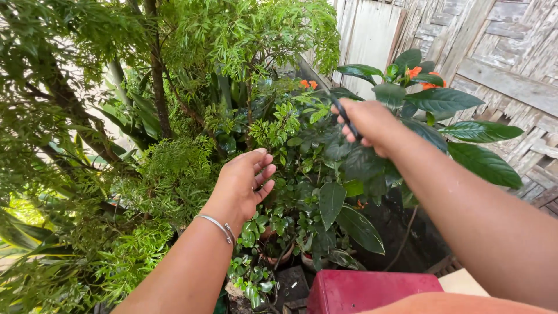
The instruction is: Pruning and trimming plants in an outdoor garden using scissors and then cleaning up with a broom.
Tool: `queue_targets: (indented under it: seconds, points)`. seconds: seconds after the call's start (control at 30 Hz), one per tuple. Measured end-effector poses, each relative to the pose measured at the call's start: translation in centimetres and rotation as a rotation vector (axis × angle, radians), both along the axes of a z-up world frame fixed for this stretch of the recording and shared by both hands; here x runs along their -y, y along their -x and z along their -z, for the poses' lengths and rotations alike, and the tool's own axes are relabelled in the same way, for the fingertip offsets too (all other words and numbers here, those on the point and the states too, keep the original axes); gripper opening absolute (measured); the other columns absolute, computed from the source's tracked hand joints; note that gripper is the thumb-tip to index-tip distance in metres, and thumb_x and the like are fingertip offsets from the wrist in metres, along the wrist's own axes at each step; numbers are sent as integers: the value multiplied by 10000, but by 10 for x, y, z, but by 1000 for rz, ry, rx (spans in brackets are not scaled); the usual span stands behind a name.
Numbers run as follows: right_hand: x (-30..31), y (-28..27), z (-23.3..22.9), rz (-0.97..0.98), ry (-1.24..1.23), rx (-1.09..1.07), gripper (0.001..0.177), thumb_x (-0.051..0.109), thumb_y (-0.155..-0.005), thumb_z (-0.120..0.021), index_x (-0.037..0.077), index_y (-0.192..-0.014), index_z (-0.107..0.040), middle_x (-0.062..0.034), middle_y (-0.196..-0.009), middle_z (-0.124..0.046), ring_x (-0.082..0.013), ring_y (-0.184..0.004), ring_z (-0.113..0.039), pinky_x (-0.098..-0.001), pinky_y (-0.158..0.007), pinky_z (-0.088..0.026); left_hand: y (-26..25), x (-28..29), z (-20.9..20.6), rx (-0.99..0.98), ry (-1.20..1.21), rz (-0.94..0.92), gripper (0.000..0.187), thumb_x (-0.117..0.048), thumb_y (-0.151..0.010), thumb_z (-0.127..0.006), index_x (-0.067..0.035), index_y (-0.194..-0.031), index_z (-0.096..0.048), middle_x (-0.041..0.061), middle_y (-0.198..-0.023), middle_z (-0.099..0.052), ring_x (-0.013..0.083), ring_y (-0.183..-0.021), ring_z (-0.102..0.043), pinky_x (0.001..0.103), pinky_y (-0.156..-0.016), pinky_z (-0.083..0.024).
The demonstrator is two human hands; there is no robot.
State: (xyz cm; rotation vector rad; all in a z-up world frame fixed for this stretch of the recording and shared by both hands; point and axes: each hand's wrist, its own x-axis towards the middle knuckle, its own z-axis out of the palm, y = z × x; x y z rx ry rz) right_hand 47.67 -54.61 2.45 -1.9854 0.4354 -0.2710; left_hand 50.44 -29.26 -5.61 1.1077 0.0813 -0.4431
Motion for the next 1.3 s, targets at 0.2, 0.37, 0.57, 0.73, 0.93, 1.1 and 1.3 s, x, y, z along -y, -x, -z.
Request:
queue_targets:
  seconds: [0.2, 0.37, 0.57, 0.73, 0.93, 1.1, 1.3]
  points:
    - [7, -18, -28, 30, 72, -6, 356, 430, -979, -545, 102, -898, -657, -9, -645, -597, -77, -469, -494, -260, -388, -262, 10, -2, -8, -12, 6, 0, 140, -221, -929, -661, -150, -1050, -651, -37, -989, -692, 114, -878, -636, 370, -812, -511]
    - [10, -17, -11, -57, 153, -9, 247, 307, -959, -593, 86, -889, -675, -10, -656, -620, -104, -480, -438, -292, -415, -258, 11, -10, -10, -5, 1, -6, 146, -222, -930, -656, -153, -1059, -659, -36, -986, -691, 111, -871, -634, 368, -810, -517]
    - [-14, 50, 27, -164, 92, -123, 242, 313, -973, -584, 110, -923, -706, -7, -692, -647, -92, -575, -538, -264, -489, -338, 25, -2, -11, -6, -7, 25, 173, -231, -932, -659, -151, -1085, -649, -33, -1006, -697, 116, -878, -636, 372, -814, -517]
    - [-18, 122, 53, -209, -27, -100, 219, 300, -957, -591, 118, -986, -708, 18, -816, -713, -79, -684, -635, -232, -569, -456, 79, 25, -32, 2, -22, 136, 274, -305, -904, -672, -177, -1142, -625, -34, -1050, -718, 128, -891, -640, 397, -832, -516]
    - [-27, 190, 80, -406, -135, 89, 228, 162, -941, -633, 70, -1117, -745, 9, -962, -767, -91, -773, -666, -266, -627, -533, 150, 62, -12, 192, -158, 515, 484, -424, -889, -737, -251, -1235, -445, 31, -1061, -647, 172, -911, -609, 465, -920, -566]
    - [-43, 254, 80, -236, -359, 119, 288, 168, -868, -699, 67, -1136, -731, -6, -952, -761, -100, -831, -710, -322, -693, -613, 193, 70, 3, 124, -22, 532, 569, -488, -939, -582, -80, -1328, -503, 133, -1103, -640, 213, -850, -663, 443, -706, -613]
    - [-18, 314, 93, -17, -114, 158, 345, 267, -869, -756, 47, -1135, -761, -35, -927, -760, -108, -836, -695, -297, -718, -579, 236, 48, -12, 51, -163, 351, 533, -445, -921, -593, -201, -1379, -472, 58, -1210, -619, 227, -946, -659, 494, -749, -588]
